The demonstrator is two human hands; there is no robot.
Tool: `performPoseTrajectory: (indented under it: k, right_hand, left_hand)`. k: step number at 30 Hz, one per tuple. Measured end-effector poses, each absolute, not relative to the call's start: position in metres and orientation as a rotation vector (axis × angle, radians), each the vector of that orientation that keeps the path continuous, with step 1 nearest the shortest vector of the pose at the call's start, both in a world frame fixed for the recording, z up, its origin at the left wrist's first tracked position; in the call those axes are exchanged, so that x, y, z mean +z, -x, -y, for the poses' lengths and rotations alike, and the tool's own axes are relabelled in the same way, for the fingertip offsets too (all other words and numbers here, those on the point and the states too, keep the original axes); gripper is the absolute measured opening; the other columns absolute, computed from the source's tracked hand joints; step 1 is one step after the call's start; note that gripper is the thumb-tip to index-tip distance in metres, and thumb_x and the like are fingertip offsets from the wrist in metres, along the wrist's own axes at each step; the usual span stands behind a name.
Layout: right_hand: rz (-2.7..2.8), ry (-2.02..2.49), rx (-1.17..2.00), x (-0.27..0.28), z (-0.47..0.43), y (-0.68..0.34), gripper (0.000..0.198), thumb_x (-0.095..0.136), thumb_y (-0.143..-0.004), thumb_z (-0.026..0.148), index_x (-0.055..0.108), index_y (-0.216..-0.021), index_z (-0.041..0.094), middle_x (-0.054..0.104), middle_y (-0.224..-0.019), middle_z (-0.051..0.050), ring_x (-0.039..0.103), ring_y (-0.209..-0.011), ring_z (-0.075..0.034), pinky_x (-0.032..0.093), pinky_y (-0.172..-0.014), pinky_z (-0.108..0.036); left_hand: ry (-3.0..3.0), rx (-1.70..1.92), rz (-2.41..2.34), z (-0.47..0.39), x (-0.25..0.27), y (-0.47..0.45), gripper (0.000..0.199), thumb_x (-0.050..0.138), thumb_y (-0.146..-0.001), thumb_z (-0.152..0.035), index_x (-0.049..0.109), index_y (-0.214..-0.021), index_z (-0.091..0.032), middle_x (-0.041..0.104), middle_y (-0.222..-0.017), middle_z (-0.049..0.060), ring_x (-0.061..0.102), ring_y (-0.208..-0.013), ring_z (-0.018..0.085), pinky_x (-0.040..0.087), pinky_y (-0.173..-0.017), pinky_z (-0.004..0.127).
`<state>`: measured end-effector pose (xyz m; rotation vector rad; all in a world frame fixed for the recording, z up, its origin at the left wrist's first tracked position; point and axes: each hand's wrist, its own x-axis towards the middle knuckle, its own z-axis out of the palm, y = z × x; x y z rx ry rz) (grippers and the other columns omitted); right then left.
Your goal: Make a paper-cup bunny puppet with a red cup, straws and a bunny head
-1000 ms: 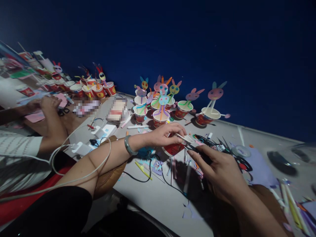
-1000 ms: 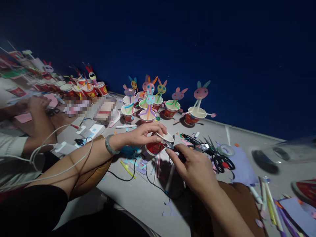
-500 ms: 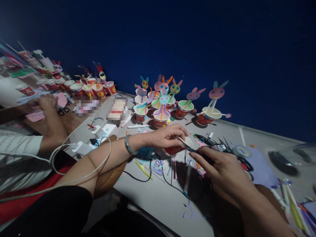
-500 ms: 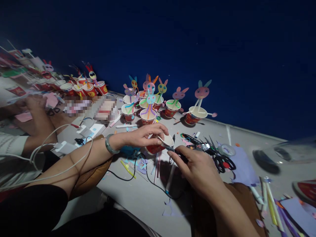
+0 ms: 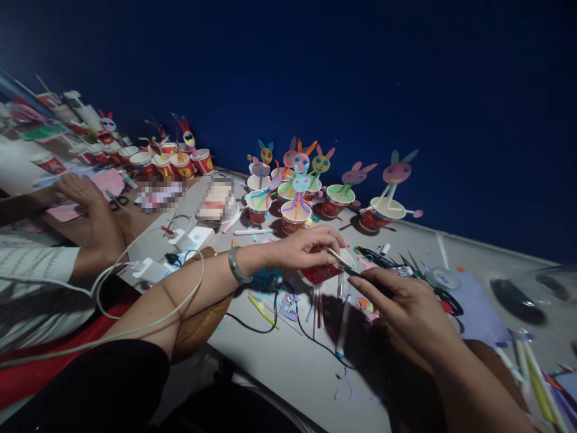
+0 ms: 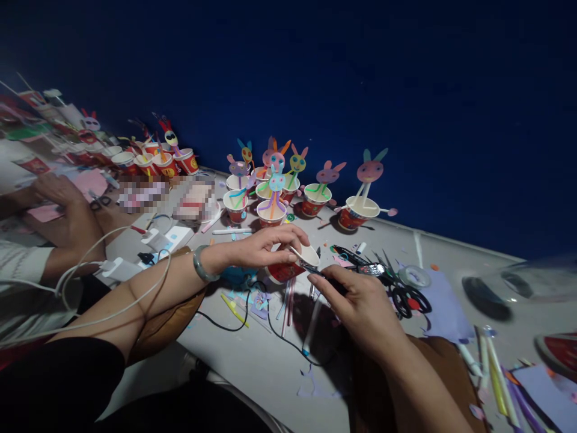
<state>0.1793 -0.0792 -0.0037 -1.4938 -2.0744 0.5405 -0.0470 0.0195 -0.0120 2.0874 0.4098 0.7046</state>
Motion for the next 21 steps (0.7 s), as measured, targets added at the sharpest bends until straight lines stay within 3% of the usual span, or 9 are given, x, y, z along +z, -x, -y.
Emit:
performPoseTrajectory:
  k: [15, 21]
  right_hand:
    - [2.054, 1.494, 0.481, -0.0053, 0.0806, -0.1764, 0.039, 0.054, -0.095, 0.054, 0.064, -0.074, 0.023, 0.056, -0.055, 0.003, 0.049, -0.049, -0.012, 0.038, -0.053, -0.027]
    - [2.062, 1.584, 0.341, -0.0061, 0.0848, -0.1757, 0.04, 0.052, -0.095, 0.056, 0.064, -0.077, 0.022, 0.062, -0.06, 0.001, 0.053, -0.05, -0.013, 0.037, -0.054, -0.027]
  left_hand:
    - [-2.007, 0.749, -0.433, -0.0177, -0.0117, 0.0459, 0.018, 0.061, -0.089, -0.034, 0.066, -0.086, -0.017, 0.066, -0.114, 0.013, 0.06, -0.113, 0.023, 0.044, -0.105, 0.04]
    - [-1.999, 0.835, -0.473, -0.0147, -0.0158, 0.0434, 0.014, 0.063, -0.088, -0.029, 0.067, -0.086, -0.016, 0.065, -0.116, 0.013, 0.06, -0.114, 0.022, 0.044, -0.104, 0.038]
